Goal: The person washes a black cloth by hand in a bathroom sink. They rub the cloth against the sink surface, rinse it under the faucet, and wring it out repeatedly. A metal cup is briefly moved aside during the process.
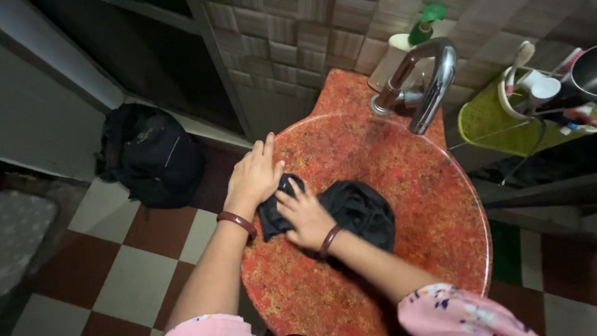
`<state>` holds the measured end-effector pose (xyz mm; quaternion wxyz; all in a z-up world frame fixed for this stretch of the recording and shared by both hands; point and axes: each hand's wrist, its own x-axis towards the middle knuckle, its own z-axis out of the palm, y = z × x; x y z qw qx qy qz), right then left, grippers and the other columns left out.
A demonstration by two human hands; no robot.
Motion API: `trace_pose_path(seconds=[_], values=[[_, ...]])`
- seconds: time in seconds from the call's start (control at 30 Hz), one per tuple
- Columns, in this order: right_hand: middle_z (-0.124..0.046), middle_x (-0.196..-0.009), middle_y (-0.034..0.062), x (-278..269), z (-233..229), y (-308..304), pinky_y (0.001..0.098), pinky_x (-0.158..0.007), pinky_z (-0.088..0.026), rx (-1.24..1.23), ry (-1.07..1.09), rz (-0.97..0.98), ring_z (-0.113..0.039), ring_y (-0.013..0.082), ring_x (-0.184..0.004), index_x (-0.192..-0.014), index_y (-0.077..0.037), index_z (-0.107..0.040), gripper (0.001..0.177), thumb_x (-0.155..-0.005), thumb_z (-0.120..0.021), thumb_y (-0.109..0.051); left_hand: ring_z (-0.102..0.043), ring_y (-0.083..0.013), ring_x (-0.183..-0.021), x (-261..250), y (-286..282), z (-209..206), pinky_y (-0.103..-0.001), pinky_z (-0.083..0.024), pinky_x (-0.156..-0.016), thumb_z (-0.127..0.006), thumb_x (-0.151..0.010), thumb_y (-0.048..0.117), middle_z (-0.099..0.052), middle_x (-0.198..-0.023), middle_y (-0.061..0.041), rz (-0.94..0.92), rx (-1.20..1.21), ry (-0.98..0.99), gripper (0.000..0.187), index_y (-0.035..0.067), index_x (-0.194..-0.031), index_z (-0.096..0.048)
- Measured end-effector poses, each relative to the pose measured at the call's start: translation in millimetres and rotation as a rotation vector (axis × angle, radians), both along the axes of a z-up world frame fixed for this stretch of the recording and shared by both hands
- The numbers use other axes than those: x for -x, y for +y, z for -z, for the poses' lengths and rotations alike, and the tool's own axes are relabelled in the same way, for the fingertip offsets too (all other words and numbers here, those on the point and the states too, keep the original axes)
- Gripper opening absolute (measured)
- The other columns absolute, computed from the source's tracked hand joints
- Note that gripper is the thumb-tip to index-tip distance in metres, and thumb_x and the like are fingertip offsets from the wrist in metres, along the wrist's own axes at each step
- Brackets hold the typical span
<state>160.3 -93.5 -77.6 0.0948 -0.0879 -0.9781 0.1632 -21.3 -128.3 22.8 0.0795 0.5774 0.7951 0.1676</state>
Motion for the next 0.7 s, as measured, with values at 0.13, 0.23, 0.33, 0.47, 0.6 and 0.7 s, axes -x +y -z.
trace_pose_path(seconds=[0.13,0.23,0.33,0.47,0.6,0.7], values=[[-0.041,-0.156,0.006,-28.2,-20.6,92.1,0.0714,-0.111,-0.014,-0.317,0.073,0.521,-0.032,0.0489,-0.139,-0.144,-0.021,-0.055,0.086,-0.061,-0.078,-0.022,-0.064,-0.0375,-0.105,-0.7,-0.6,5.4,-0.049,-0.054,-0.087,-0.059,-0.095,0.035,-0.056,-0.126,-0.021,-0.016,0.022,-0.009,0.07,0.003,-0.153,-0.035],[-0.028,-0.167,0.0181,-18.9,-25.8,109.4,0.0686,-0.117,-0.016,-0.216,0.21,0.968,-0.028,0.053,-0.144,-0.151,-0.002,-0.045,0.09,-0.069,-0.077,-0.021,-0.064,-0.0369,-0.105,0.6,-1.7,6.8,-0.049,-0.054,-0.087,-0.059,-0.095,0.035,-0.056,-0.124,-0.02,-0.022,0.024,0.003,0.07,0.003,-0.152,-0.036],[-0.026,-0.166,0.0189,11.0,-13.3,54.4,0.0654,-0.122,-0.019,-0.161,0.108,0.807,-0.028,0.0508,-0.148,-0.156,0.002,-0.043,0.094,-0.068,-0.074,-0.015,-0.063,-0.0367,-0.107,0.9,-2.2,9.2,-0.048,-0.054,-0.088,-0.06,-0.094,0.034,-0.056,-0.124,-0.019,-0.018,0.013,-0.004,0.07,0.004,-0.153,-0.036],[-0.028,-0.165,0.0197,13.6,-8.1,14.9,0.0651,-0.119,-0.023,0.057,0.058,0.184,-0.024,0.0546,-0.15,-0.125,0.003,-0.053,0.072,-0.063,-0.079,-0.02,-0.063,-0.0368,-0.108,3.3,0.9,9.4,-0.048,-0.053,-0.089,-0.061,-0.09,0.031,-0.055,-0.127,-0.019,-0.032,0.08,-0.023,0.074,0.005,-0.153,-0.034],[-0.032,-0.163,0.0083,-20.0,-23.0,87.3,0.0707,-0.113,-0.021,-0.248,-0.144,0.561,-0.032,0.0459,-0.143,-0.145,-0.019,-0.055,0.084,-0.065,-0.08,-0.018,-0.063,-0.0371,-0.108,2.1,-0.2,12.5,-0.049,-0.053,-0.089,-0.059,-0.094,0.036,-0.055,-0.128,-0.02,-0.034,0.065,-0.013,0.071,0.004,-0.152,-0.035],[-0.028,-0.166,0.016,-18.0,-22.4,110.4,0.0706,-0.115,-0.019,-0.207,0.147,0.974,-0.03,0.053,-0.142,-0.152,-0.003,-0.047,0.093,-0.066,-0.079,-0.017,-0.064,-0.0372,-0.107,2.5,-0.5,15.1,-0.048,-0.054,-0.09,-0.059,-0.094,0.036,-0.056,-0.126,-0.021,-0.018,0.024,-0.006,0.071,0.003,-0.153,-0.035]])
